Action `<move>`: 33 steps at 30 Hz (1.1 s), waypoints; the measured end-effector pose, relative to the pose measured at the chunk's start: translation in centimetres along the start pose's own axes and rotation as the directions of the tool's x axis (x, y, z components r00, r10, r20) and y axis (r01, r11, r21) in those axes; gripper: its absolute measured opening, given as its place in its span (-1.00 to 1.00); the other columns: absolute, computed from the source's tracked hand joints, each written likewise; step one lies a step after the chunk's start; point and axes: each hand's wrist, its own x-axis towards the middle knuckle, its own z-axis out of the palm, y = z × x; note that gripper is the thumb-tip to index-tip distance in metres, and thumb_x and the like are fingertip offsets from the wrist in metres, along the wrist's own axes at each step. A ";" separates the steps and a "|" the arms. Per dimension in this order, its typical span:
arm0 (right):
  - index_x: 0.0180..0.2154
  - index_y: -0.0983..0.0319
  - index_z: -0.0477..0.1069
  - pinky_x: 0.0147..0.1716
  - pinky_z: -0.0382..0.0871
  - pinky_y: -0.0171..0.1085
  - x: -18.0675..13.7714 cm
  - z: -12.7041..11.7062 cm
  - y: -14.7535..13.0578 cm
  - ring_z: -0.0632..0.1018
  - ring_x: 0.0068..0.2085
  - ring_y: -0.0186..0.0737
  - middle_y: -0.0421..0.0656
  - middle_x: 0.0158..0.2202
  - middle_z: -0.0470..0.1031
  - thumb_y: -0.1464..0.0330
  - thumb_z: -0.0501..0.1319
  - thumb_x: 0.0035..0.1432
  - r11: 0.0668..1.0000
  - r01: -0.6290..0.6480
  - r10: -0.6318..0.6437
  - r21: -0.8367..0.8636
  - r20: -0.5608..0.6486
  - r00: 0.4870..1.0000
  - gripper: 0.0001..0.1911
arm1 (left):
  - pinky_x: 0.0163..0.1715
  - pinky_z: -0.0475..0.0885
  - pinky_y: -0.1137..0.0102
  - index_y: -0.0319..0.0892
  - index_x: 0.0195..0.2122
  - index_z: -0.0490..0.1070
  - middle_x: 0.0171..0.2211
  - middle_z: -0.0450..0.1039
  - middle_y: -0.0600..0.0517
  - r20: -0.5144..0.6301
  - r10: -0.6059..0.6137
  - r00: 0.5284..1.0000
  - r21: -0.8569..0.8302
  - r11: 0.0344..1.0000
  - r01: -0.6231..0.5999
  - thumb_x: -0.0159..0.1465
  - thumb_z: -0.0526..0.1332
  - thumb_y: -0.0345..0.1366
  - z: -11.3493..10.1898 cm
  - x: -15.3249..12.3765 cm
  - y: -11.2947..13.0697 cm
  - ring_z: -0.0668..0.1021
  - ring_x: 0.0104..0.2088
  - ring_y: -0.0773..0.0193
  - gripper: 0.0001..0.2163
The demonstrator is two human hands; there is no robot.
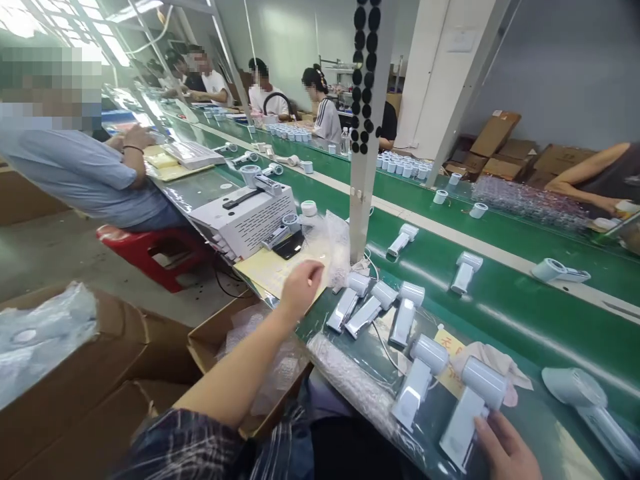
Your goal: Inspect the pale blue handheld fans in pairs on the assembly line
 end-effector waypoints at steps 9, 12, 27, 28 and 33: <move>-0.13 0.25 0.60 -0.04 0.57 -0.01 -5.3 3.1 -5.3 0.65 -0.05 0.16 0.01 -0.11 0.69 0.07 0.58 -0.28 0.953 -0.031 0.022 0.301 0.032 0.999 -0.35 | -0.12 0.49 0.09 -0.12 -0.50 0.45 -0.40 0.51 -0.13 0.179 0.020 0.984 0.066 0.997 -0.032 0.22 0.11 -0.23 1.1 0.4 -4.5 0.51 -0.30 0.03 -0.79; -0.10 0.23 0.60 0.01 0.54 0.02 -6.5 3.4 -5.9 0.65 -0.02 0.14 0.03 -0.05 0.68 0.09 0.55 -0.15 0.954 0.055 -0.096 0.296 0.123 0.988 -0.42 | -0.26 0.49 0.16 -0.08 -0.55 0.41 -0.50 0.48 -0.04 0.222 0.019 0.975 0.066 0.997 -0.034 0.18 0.13 -0.11 0.5 2.0 -5.2 0.52 -0.40 0.08 -0.75; 0.00 0.20 0.58 -0.01 0.54 -0.07 -8.9 5.0 -6.5 0.64 -0.03 0.07 0.02 -0.03 0.65 0.11 0.48 0.04 0.957 0.070 -0.160 0.281 0.315 0.936 -0.48 | 0.14 0.42 0.15 -0.12 -0.41 0.46 0.01 0.46 -0.08 0.265 0.413 0.871 -0.776 0.628 -0.062 0.29 0.28 -0.25 0.2 -4.6 19.9 0.51 0.08 0.11 -0.86; 0.00 0.20 0.58 -0.02 0.54 -0.06 -9.0 5.1 -6.6 0.64 -0.04 0.08 0.02 -0.04 0.65 0.10 0.48 0.03 0.962 0.067 -0.153 0.263 0.323 0.934 -0.47 | 0.16 0.41 0.14 -0.12 -0.41 0.46 0.02 0.45 -0.09 0.259 0.417 0.871 -0.775 0.628 -0.070 0.27 0.29 -0.27 1.0 -4.8 20.4 0.49 0.10 0.09 -0.88; -0.05 0.27 0.57 -0.06 0.55 -0.03 -8.4 4.5 -6.2 0.65 -0.10 0.12 0.07 -0.12 0.67 0.01 0.47 -0.06 0.988 0.025 -0.069 0.151 0.295 0.953 -0.38 | 0.12 0.43 0.11 -0.12 -0.33 0.35 -0.02 0.48 -0.12 0.135 0.268 0.954 -0.668 0.736 -0.112 0.24 0.22 -0.39 3.8 -3.8 18.0 0.51 0.05 0.09 -0.95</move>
